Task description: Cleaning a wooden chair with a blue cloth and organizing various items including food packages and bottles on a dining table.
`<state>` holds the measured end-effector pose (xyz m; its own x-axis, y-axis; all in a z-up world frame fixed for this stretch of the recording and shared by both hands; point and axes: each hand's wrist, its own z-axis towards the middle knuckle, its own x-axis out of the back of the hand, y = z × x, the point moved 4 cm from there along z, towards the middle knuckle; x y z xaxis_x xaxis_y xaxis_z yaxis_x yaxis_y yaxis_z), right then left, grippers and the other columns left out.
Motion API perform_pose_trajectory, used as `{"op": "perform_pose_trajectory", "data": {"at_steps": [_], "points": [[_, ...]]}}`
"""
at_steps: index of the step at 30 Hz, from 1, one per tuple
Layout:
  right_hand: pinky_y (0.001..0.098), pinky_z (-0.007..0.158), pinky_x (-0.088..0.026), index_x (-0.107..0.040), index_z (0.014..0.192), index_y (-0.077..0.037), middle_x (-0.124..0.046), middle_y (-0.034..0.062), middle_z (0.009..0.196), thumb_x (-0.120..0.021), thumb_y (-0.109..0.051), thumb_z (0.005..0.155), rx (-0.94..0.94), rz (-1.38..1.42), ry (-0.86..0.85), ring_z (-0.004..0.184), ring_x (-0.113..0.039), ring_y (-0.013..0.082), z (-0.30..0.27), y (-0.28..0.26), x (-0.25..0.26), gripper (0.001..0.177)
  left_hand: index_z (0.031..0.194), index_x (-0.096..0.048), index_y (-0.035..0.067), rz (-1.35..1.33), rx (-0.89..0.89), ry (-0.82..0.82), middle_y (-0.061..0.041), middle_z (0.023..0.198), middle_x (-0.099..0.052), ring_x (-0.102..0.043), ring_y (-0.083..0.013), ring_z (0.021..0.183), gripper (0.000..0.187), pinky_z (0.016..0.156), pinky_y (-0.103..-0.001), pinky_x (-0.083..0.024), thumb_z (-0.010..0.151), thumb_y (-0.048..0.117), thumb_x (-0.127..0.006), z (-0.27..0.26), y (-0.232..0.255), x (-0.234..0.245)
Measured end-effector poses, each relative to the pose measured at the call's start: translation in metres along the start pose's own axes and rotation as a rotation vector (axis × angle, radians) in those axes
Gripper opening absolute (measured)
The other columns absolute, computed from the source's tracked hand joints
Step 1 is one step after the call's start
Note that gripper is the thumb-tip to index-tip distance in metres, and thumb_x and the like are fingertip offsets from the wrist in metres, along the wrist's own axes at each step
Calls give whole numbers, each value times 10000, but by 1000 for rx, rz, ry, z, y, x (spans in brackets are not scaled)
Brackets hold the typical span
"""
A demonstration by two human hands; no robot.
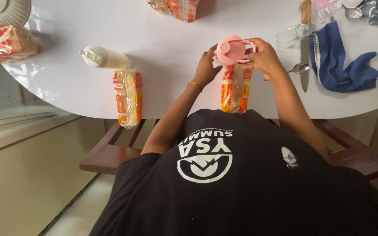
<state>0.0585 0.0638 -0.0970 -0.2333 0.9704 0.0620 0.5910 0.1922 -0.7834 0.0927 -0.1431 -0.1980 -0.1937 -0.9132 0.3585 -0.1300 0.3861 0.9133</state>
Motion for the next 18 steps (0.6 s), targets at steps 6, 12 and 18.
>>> {"op": "perform_pose_trajectory", "data": {"at_steps": [6, 12, 18], "points": [[386, 815, -595, -527, 1438, -117, -568, 65, 1325, -660, -219, 1000, -2, -196, 34, 1129, -609, 208, 11, -5, 10, 469, 1519, -343, 82, 5, -77, 103, -242, 1338, -525, -582, -375, 1217, 939, 990, -428, -548, 707, -35, -798, 4, -47, -11], [371, 931, -539, -549, 1401, -71, -624, 122, 1373, -727, -216, 970, 401, -465, 259, 1159, -649, 246, 43, -77, 7, 488, 1498, -398, 53, -220, 88, 252, -196, 1343, -577, -662, -290, 1129, 767, 920, -389, -601, 811, -15, -732, -36, -50, 39], [446, 1110, -491, -595, 1356, -102, -607, 145, 1335, -839, -71, 833, 901, -776, 246, 1284, -576, 347, 136, -152, -38, 578, 1451, -467, 43, -318, 174, 290, -149, 1298, -646, -705, -224, 1032, 614, 858, -342, -586, 862, 14, -642, -63, -15, 99]]}}
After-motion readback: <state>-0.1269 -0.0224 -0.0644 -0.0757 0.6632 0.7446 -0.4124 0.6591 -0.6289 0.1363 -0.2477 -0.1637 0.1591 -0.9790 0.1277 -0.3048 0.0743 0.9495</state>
